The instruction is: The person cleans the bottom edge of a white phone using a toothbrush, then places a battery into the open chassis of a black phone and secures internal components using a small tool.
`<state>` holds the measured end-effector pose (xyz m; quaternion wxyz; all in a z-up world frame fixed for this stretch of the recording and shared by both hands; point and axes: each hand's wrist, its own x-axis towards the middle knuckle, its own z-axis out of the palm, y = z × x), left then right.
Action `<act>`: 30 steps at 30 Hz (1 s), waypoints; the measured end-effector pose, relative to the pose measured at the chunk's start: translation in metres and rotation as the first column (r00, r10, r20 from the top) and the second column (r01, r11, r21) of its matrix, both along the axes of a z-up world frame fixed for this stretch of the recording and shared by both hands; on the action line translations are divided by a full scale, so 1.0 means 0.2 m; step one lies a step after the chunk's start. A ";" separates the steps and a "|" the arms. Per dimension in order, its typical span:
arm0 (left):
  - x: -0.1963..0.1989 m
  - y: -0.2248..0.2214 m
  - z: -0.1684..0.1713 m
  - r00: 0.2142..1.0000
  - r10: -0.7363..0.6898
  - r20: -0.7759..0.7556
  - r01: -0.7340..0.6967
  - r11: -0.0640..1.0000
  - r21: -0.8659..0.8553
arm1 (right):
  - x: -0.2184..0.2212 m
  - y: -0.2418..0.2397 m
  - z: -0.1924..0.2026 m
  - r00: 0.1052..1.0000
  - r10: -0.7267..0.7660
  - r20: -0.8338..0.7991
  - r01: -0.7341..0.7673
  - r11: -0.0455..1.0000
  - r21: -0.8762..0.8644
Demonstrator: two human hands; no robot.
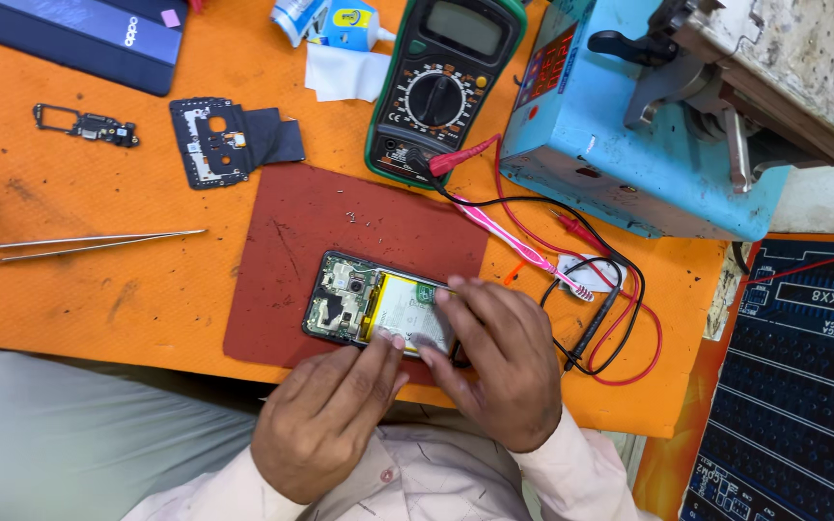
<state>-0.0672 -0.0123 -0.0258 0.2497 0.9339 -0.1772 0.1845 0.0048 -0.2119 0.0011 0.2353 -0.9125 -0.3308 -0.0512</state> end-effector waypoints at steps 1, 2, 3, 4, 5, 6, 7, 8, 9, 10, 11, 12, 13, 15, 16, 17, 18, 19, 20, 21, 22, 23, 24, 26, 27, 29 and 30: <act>-0.01 -0.01 -0.02 1.000 0.000 0.025 0.000 1.000 -0.001 | 0.02 0.02 0.02 1.000 0.004 -0.001 -0.004 1.000 -0.003; -0.02 -0.01 -0.03 0.999 0.000 0.050 0.000 1.000 -0.003 | 0.05 0.04 0.03 0.999 0.014 -0.040 -0.015 0.999 -0.046; -0.02 -0.02 -0.04 0.999 0.005 0.051 -0.005 1.000 -0.004 | 0.07 0.07 0.05 0.997 0.023 -0.077 -0.029 0.996 -0.087; -0.03 -0.02 -0.05 0.998 0.001 0.060 -0.001 1.000 -0.004 | 0.09 0.08 0.07 0.997 0.028 -0.076 -0.035 0.995 -0.089; -0.03 -0.01 -0.05 0.997 -0.003 0.071 0.003 1.000 -0.003 | 0.11 0.10 0.09 0.990 0.037 -0.133 -0.048 0.995 -0.083; -0.03 -0.01 -0.05 0.997 0.004 0.075 -0.003 1.000 -0.003 | 0.13 0.12 0.11 0.981 0.046 -0.189 -0.061 0.995 -0.077; -0.03 -0.01 -0.05 0.997 -0.002 0.081 0.001 1.000 0.003 | 0.15 0.13 0.12 0.981 0.050 -0.186 -0.066 0.995 -0.079; -0.03 -0.01 -0.05 0.996 -0.007 0.086 0.006 1.000 0.010 | 0.17 0.14 0.13 0.962 0.042 -0.269 -0.069 0.993 -0.092; -0.03 0.00 -0.05 0.996 -0.004 0.090 0.004 1.000 0.007 | 0.19 0.15 0.14 0.937 0.030 -0.348 -0.071 0.992 -0.107; -0.03 0.00 -0.05 0.995 -0.005 0.097 0.005 1.000 0.002 | 0.22 0.15 0.15 0.938 0.030 -0.345 -0.073 0.991 -0.110; -0.03 0.00 -0.05 0.995 -0.007 0.104 0.007 1.000 -0.003 | 0.24 0.14 0.15 0.918 0.070 -0.391 -0.110 0.991 -0.080; -0.04 0.01 -0.05 0.994 -0.006 0.108 0.007 1.000 -0.007 | 0.26 0.14 0.16 0.893 0.110 -0.436 -0.145 0.988 -0.049; -0.04 0.02 -0.04 0.995 -0.024 0.099 0.024 1.000 -0.005 | 0.28 0.13 0.15 0.894 0.109 -0.434 -0.146 0.988 -0.052; -0.05 0.04 -0.05 0.995 -0.040 0.093 0.041 0.999 -0.005 | 0.31 0.13 0.11 0.808 0.242 -0.536 -0.269 0.963 0.030; -0.05 0.05 -0.05 0.995 -0.057 0.079 0.062 0.996 -0.062 | 0.31 0.12 0.10 0.809 0.242 -0.535 -0.270 0.963 0.028; -0.05 0.06 -0.06 0.995 -0.072 0.068 0.080 0.990 -0.117 | 0.32 0.11 0.09 0.751 0.244 -0.613 -0.280 0.959 0.039; -0.06 0.05 -0.06 0.995 -0.068 0.073 0.077 0.990 -0.118 | 0.33 0.10 0.07 0.686 0.244 -0.686 -0.290 0.956 0.050; -0.07 0.04 -0.06 1.000 0.010 0.017 -0.004 0.951 -0.309 | 0.31 0.09 0.05 0.686 0.247 -0.685 -0.296 0.954 0.048; -0.08 0.04 -0.06 0.996 0.076 -0.051 -0.091 0.870 -0.485 | 0.27 0.08 0.04 0.569 0.239 -0.787 -0.115 0.970 0.212; -0.09 0.03 -0.06 0.996 0.081 -0.049 -0.095 0.869 -0.486 | 0.24 0.07 0.02 0.435 0.262 -0.861 0.095 0.938 0.333; -0.09 0.03 -0.05 0.973 0.210 -0.092 -0.225 0.806 -0.548 | 0.21 0.06 0.01 0.436 0.263 -0.861 0.089 0.939 0.332; -0.08 0.03 -0.05 0.934 0.327 -0.142 -0.345 0.723 -0.599 | 0.17 0.06 -0.02 0.350 0.286 -0.892 0.258 0.886 0.385; -0.06 0.03 -0.04 0.934 0.329 -0.139 -0.344 0.723 -0.599 | 0.14 0.05 -0.04 0.264 0.322 -0.909 0.424 0.808 0.409; 0.00 0.02 -0.04 0.950 -0.091 -0.297 -0.285 0.130 -0.950 | 0.06 0.08 -0.10 0.292 0.390 -0.873 0.479 0.731 0.487; 0.01 0.02 -0.02 0.951 -0.091 -0.296 -0.283 0.130 -0.950 | 0.03 0.09 -0.13 0.320 0.452 -0.833 0.529 0.644 0.552; 0.03 0.02 0.00 0.879 -0.273 -0.391 -0.402 0.018 -0.916 | -0.02 0.11 -0.17 0.350 0.450 -0.821 0.530 0.628 0.570; 0.03 0.03 0.01 0.879 -0.273 -0.391 -0.402 0.018 -0.916 | -0.03 0.12 -0.18 0.380 0.447 -0.810 0.531 0.611 0.587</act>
